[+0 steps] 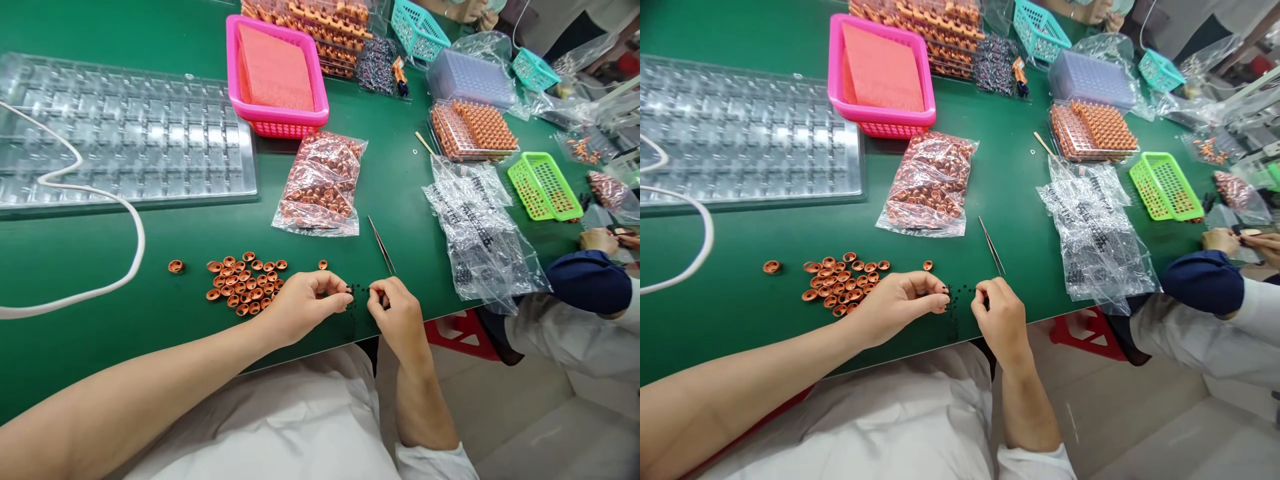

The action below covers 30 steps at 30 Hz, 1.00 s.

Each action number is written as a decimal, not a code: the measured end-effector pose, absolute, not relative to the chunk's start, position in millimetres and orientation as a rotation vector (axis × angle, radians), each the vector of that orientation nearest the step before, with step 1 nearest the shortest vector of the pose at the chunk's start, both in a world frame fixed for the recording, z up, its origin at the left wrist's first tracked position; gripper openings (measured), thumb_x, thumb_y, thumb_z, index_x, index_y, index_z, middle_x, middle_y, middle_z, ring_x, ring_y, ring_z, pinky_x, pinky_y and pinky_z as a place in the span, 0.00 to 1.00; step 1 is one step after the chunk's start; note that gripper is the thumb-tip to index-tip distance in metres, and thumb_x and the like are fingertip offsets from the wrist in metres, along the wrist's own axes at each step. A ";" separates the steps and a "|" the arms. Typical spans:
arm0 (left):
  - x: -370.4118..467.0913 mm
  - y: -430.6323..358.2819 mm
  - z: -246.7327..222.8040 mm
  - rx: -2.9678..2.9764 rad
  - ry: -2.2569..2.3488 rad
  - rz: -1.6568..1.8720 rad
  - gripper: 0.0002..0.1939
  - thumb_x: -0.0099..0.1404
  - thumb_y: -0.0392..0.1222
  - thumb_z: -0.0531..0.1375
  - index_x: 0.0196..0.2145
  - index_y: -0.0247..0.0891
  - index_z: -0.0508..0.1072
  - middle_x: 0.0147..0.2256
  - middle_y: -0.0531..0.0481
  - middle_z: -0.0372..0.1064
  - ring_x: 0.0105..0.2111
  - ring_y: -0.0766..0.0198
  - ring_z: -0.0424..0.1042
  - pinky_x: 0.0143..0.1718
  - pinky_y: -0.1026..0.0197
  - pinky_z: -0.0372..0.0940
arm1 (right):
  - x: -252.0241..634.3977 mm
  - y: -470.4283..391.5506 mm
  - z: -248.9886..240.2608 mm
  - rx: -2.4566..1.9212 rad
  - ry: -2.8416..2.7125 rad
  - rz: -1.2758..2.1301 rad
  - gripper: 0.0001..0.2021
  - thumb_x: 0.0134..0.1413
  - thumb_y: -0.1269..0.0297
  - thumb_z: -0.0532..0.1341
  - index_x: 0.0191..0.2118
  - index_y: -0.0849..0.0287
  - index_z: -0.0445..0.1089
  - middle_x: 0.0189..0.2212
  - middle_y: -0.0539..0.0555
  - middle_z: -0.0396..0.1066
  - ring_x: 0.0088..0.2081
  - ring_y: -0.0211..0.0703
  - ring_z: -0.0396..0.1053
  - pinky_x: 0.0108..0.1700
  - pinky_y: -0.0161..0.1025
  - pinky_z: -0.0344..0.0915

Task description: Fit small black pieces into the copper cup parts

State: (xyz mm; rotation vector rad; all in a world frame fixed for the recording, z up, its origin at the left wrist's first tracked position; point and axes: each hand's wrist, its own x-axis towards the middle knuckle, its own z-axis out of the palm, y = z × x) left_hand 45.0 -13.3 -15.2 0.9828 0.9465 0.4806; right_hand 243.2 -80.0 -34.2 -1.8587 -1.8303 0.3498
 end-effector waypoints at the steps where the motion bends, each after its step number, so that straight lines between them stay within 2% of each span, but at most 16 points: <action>1: 45.2 -13.1 -15.1 0.979 0.949 0.480 0.11 0.55 0.45 0.67 0.30 0.34 0.74 0.28 0.50 0.73 0.30 0.63 0.73 0.38 0.59 0.68 | 242.5 -80.2 -33.6 -1.854 -1.810 0.343 0.08 0.63 0.71 0.55 0.35 0.56 0.70 0.30 0.50 0.68 0.28 0.38 0.63 0.34 0.37 0.61; 4: 45.4 -12.1 -15.0 0.949 0.933 0.483 0.11 0.55 0.44 0.68 0.31 0.34 0.74 0.27 0.51 0.73 0.30 0.64 0.72 0.38 0.60 0.68 | 238.2 -83.1 -27.5 -1.809 -1.676 0.410 0.07 0.63 0.70 0.57 0.36 0.56 0.71 0.30 0.50 0.68 0.27 0.36 0.62 0.34 0.36 0.62; 9: 44.4 -10.8 -12.9 0.859 0.830 0.484 0.12 0.54 0.44 0.69 0.31 0.34 0.74 0.28 0.53 0.72 0.30 0.64 0.73 0.39 0.59 0.69 | 228.1 -89.3 -12.8 -1.673 -1.425 0.893 0.04 0.60 0.66 0.60 0.35 0.55 0.73 0.31 0.49 0.69 0.28 0.36 0.64 0.28 0.33 0.60; 15: 43.2 -11.4 -9.3 0.873 0.811 0.460 0.11 0.54 0.43 0.68 0.31 0.34 0.73 0.27 0.53 0.71 0.30 0.65 0.73 0.37 0.60 0.69 | 226.5 -87.7 -15.1 -1.584 -1.284 1.188 0.05 0.58 0.67 0.61 0.30 0.56 0.70 0.25 0.46 0.64 0.24 0.33 0.58 0.26 0.32 0.54; 22: 41.2 -10.7 -10.5 0.985 0.817 0.440 0.10 0.57 0.43 0.67 0.33 0.35 0.74 0.29 0.51 0.73 0.32 0.62 0.73 0.39 0.58 0.69 | 224.0 -85.9 -15.0 -1.583 -1.264 1.180 0.04 0.55 0.69 0.61 0.30 0.57 0.69 0.25 0.46 0.64 0.25 0.33 0.60 0.25 0.32 0.55; 26: 40.8 -9.0 -12.6 1.066 0.845 0.411 0.10 0.56 0.43 0.66 0.34 0.35 0.75 0.32 0.48 0.75 0.34 0.61 0.73 0.40 0.58 0.69 | 220.6 -85.7 -12.4 -1.607 -1.324 1.054 0.05 0.55 0.70 0.60 0.28 0.57 0.68 0.25 0.45 0.63 0.24 0.32 0.60 0.24 0.31 0.56; 30: 42.4 -9.5 -14.2 1.080 0.872 0.396 0.10 0.55 0.44 0.66 0.31 0.35 0.74 0.29 0.49 0.74 0.32 0.61 0.73 0.38 0.58 0.68 | 216.6 -86.7 -14.5 -1.628 -1.448 0.831 0.06 0.56 0.72 0.59 0.29 0.56 0.67 0.26 0.46 0.65 0.25 0.33 0.62 0.26 0.32 0.59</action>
